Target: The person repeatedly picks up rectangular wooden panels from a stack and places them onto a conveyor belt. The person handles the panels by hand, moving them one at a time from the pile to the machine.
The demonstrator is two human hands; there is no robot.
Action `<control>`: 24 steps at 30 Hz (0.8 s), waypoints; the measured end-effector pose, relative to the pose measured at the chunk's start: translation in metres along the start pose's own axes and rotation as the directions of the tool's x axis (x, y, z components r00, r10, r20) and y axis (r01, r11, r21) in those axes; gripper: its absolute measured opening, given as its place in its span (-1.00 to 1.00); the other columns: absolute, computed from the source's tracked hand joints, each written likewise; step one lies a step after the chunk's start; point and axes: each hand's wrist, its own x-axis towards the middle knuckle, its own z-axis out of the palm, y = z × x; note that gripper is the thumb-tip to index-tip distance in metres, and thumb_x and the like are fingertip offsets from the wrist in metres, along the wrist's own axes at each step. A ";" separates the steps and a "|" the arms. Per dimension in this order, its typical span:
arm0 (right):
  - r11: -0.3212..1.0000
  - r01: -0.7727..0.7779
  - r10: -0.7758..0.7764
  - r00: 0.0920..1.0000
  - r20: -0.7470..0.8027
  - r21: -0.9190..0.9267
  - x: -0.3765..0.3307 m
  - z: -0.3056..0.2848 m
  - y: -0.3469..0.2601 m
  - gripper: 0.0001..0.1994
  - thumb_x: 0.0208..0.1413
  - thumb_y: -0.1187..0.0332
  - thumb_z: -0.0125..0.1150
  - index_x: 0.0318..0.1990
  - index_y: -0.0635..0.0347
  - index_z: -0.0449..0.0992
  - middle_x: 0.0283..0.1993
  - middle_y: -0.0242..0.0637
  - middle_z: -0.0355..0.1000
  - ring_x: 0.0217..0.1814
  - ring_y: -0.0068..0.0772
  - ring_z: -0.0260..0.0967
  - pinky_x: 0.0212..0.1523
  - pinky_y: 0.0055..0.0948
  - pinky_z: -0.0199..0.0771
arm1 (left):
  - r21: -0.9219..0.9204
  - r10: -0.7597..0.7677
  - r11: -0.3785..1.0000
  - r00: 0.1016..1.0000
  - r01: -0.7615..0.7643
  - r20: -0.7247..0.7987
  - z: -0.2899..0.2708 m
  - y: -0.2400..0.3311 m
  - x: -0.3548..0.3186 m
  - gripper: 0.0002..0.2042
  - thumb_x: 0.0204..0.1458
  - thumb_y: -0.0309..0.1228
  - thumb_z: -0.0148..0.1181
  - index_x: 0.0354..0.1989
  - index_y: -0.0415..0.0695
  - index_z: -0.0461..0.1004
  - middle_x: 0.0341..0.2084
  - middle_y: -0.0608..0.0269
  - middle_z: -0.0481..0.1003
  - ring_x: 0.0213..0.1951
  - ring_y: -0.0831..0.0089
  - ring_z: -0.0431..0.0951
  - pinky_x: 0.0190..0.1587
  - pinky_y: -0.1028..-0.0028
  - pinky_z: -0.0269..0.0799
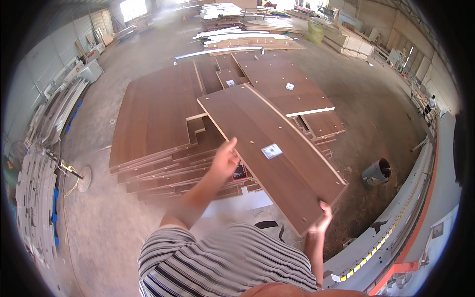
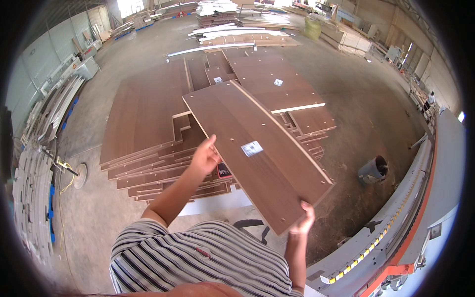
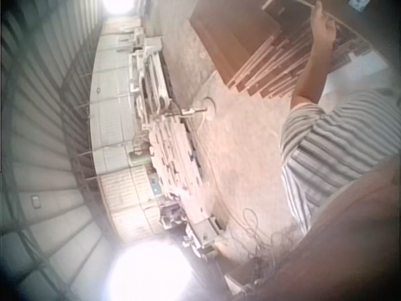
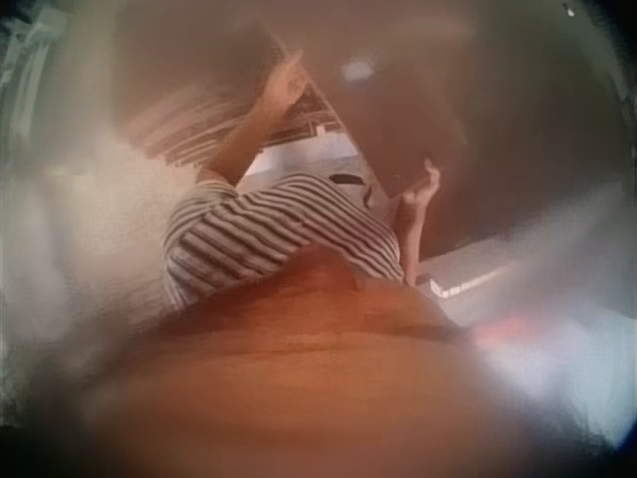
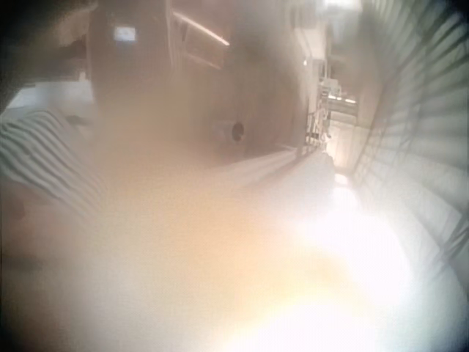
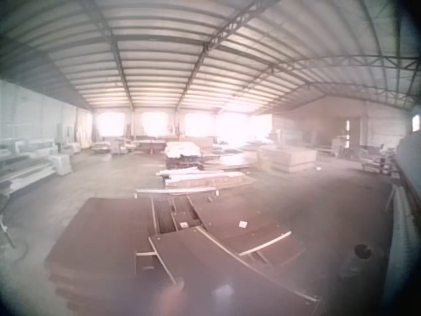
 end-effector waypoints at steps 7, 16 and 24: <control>0.976 -0.177 0.195 0.970 0.142 -0.130 0.038 0.084 0.110 -0.57 0.05 0.41 0.13 0.10 0.25 0.26 0.04 -0.23 0.33 0.08 -0.31 0.30 0.10 -0.32 0.32 | 0.038 -0.025 0.999 0.999 0.026 -0.039 0.016 -0.031 -0.086 -0.56 0.02 -0.47 0.11 0.10 -0.13 0.18 -0.05 0.15 0.37 -0.06 0.27 0.45 0.05 0.24 0.35; 0.826 -0.494 0.562 0.675 0.479 -0.273 0.075 0.074 0.147 -0.51 0.15 0.08 0.03 0.08 0.28 0.30 0.10 -0.10 0.33 0.14 -0.18 0.29 0.22 -0.15 0.18 | 0.313 0.043 0.945 0.911 0.096 -0.410 -0.020 0.064 -0.062 -0.50 -0.14 -0.55 0.21 0.05 -0.15 0.23 -0.19 0.14 0.43 -0.17 0.25 0.50 -0.17 0.23 0.51; 0.863 -0.222 0.331 0.927 0.177 -0.454 0.177 0.071 0.128 -0.68 0.16 0.27 0.08 -0.07 0.36 0.33 -0.17 -0.16 0.39 -0.10 -0.43 0.39 -0.11 -0.50 0.47 | 0.294 0.076 0.956 0.950 0.018 -0.303 -0.053 0.167 -0.062 -0.63 -0.13 -0.48 0.19 -0.11 -0.28 0.32 -0.31 0.07 0.47 -0.26 0.20 0.53 -0.22 0.26 0.50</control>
